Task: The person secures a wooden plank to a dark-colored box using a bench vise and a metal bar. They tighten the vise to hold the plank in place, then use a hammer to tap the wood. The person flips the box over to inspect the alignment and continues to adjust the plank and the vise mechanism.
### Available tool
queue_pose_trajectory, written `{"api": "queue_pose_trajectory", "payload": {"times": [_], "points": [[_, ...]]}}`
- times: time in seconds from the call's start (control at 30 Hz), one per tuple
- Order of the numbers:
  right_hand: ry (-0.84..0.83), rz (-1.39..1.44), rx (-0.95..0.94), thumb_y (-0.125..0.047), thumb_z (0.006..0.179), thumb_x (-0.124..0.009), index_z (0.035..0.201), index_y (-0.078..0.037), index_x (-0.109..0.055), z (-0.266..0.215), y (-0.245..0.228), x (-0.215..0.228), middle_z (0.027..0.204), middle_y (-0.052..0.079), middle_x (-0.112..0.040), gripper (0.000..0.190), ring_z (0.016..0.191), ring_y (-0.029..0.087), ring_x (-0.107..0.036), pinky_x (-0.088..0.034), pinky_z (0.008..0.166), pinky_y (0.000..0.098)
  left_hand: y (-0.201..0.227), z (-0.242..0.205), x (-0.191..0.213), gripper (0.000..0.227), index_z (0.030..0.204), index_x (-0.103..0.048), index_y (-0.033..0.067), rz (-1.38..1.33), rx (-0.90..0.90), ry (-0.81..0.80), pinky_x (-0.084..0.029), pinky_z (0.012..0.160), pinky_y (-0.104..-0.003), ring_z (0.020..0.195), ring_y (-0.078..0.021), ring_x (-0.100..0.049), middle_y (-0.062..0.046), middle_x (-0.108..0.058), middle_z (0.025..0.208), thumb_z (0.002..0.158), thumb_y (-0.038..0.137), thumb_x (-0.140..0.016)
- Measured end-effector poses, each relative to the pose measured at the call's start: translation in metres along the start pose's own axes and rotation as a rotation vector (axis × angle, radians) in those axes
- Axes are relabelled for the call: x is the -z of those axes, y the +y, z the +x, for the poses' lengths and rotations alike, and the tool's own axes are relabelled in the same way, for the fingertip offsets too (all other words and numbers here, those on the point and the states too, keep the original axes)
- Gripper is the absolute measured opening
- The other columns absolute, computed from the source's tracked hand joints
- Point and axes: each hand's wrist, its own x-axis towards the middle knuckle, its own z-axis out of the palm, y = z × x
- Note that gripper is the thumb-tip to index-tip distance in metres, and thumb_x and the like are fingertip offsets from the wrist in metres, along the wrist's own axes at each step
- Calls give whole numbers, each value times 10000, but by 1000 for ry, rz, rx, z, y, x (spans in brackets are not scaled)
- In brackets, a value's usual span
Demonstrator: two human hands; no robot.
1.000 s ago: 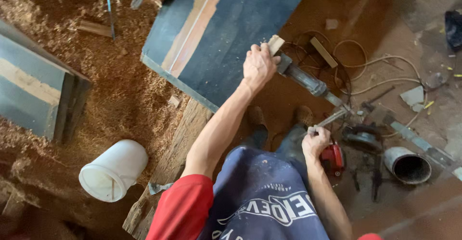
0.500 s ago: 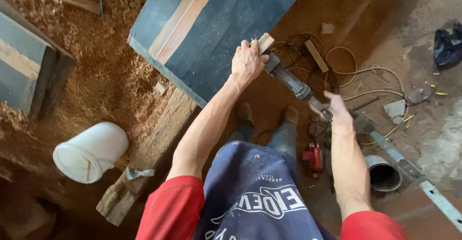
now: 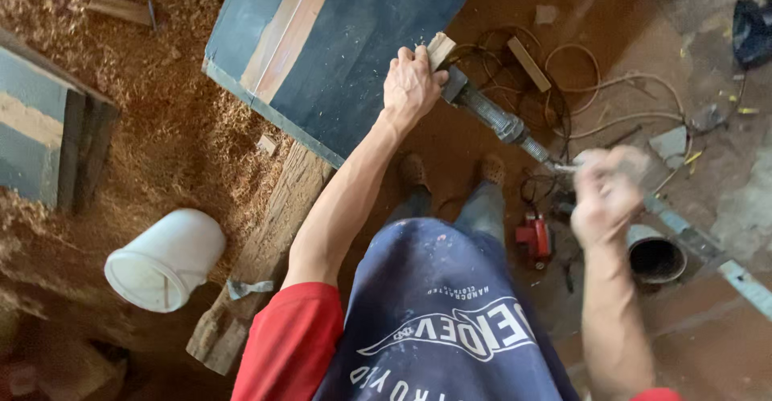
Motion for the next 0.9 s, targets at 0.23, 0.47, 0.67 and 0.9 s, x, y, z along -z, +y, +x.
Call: {"api": "queue_pose_trajectory", "payload": {"times": [0.23,0.47,0.67,0.9], "points": [[-234,-533,110,-175,752,-867,1070,-151,-799,-128,37,-77,821,45,-567,326,741,216,-556,-497,652,371,0,4,5,616,1264,-590,-24,23,7,-59,-567,817,-475,968,-368,-639,-231,-601,1096,859,402,-775],[130,150,-848,-147,865,-641,1252,-147,-692,-105,205,-128,1077,48,-686,390,947,197,-656,-529,897,438,-2,5,6,596,1186,-638,-43,38,-27,-91,-582,769,-468,891,-335,-666,-232,-611,1054,870,445,-770],[352,1328,-821,-208,1002,-562,1094,-15,-682,9,222,-55,1030,141,-698,245,908,262,-674,-554,815,427,-7,9,0,572,1381,-526,-25,51,-30,-146,-553,828,-483,942,-349,-625,-258,-525,1192,987,379,-615],[314,720,-693,-78,999,-541,1338,-269,-621,16,199,-12,1136,95,-713,397,888,161,-690,-603,740,341,-9,-15,-21,688,1516,-376,12,-1,-41,38,-523,933,-469,1063,-365,-541,-216,-505,1252,999,418,-577]]}}
